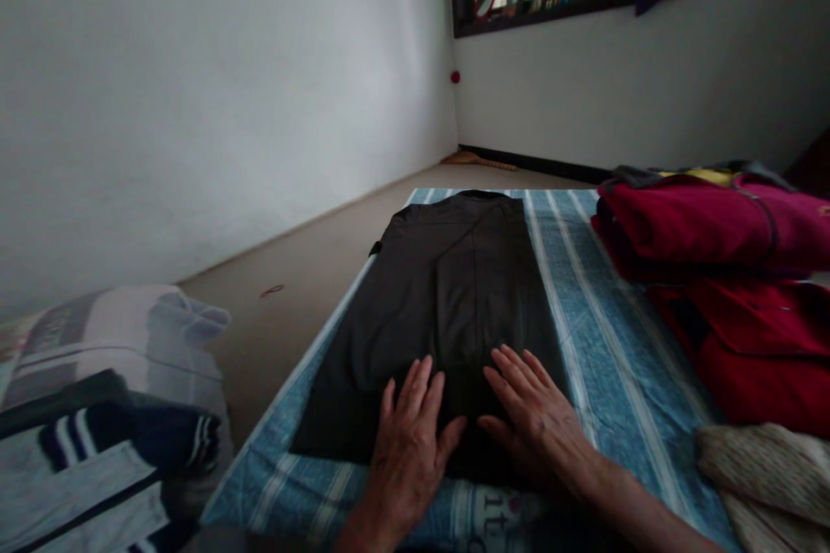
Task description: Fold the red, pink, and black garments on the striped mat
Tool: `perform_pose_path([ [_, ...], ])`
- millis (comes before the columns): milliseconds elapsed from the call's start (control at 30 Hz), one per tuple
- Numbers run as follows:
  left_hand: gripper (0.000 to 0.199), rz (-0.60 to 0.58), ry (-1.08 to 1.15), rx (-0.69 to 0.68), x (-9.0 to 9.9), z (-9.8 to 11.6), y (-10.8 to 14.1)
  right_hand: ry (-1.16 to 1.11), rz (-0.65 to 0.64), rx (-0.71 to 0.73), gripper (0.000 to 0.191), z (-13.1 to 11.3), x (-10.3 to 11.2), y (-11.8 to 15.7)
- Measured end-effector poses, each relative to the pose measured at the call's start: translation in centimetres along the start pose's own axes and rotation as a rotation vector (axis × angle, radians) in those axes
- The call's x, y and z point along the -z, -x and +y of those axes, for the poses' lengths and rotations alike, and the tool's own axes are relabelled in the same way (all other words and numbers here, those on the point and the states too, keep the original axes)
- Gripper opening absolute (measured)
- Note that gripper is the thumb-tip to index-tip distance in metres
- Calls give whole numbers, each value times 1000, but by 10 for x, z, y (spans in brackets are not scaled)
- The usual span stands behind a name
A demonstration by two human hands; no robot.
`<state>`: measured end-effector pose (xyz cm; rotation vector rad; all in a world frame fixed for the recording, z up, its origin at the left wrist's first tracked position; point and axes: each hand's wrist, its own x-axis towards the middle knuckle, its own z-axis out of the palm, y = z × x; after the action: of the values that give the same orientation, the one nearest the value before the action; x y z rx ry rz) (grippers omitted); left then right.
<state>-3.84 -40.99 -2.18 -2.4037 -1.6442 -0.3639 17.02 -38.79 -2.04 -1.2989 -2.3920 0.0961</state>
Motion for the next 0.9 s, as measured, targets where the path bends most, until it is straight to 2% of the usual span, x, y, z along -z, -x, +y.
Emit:
perform_pose_path([
  [100, 48, 22, -37, 63, 1, -14, 14, 21, 57, 12, 46, 3, 6, 30],
  [200, 49, 45, -69, 96, -3, -22, 28, 67, 125, -47, 47, 12, 8, 64],
  [300, 47, 100, -74, 118, -8, -22, 34, 160, 200, -111, 55, 23, 5, 96],
  [433, 42, 173, -76, 129, -9, -18, 37, 293, 253, -71, 68, 30, -2, 130],
  [533, 38, 206, -76, 131, -8, -17, 43, 340, 276, -21, 72, 28, -6, 141],
  [700, 34, 291, -50, 135, -10, -18, 56, 370, 350, -21, 69, 27, -14, 141],
  [833, 30, 365, -54, 118, -14, -20, 58, 379, 370, 27, 66, 34, -28, 146],
  [900, 28, 389, -63, 107, -15, -21, 58, 358, 387, -2, 61, 36, -39, 149],
])
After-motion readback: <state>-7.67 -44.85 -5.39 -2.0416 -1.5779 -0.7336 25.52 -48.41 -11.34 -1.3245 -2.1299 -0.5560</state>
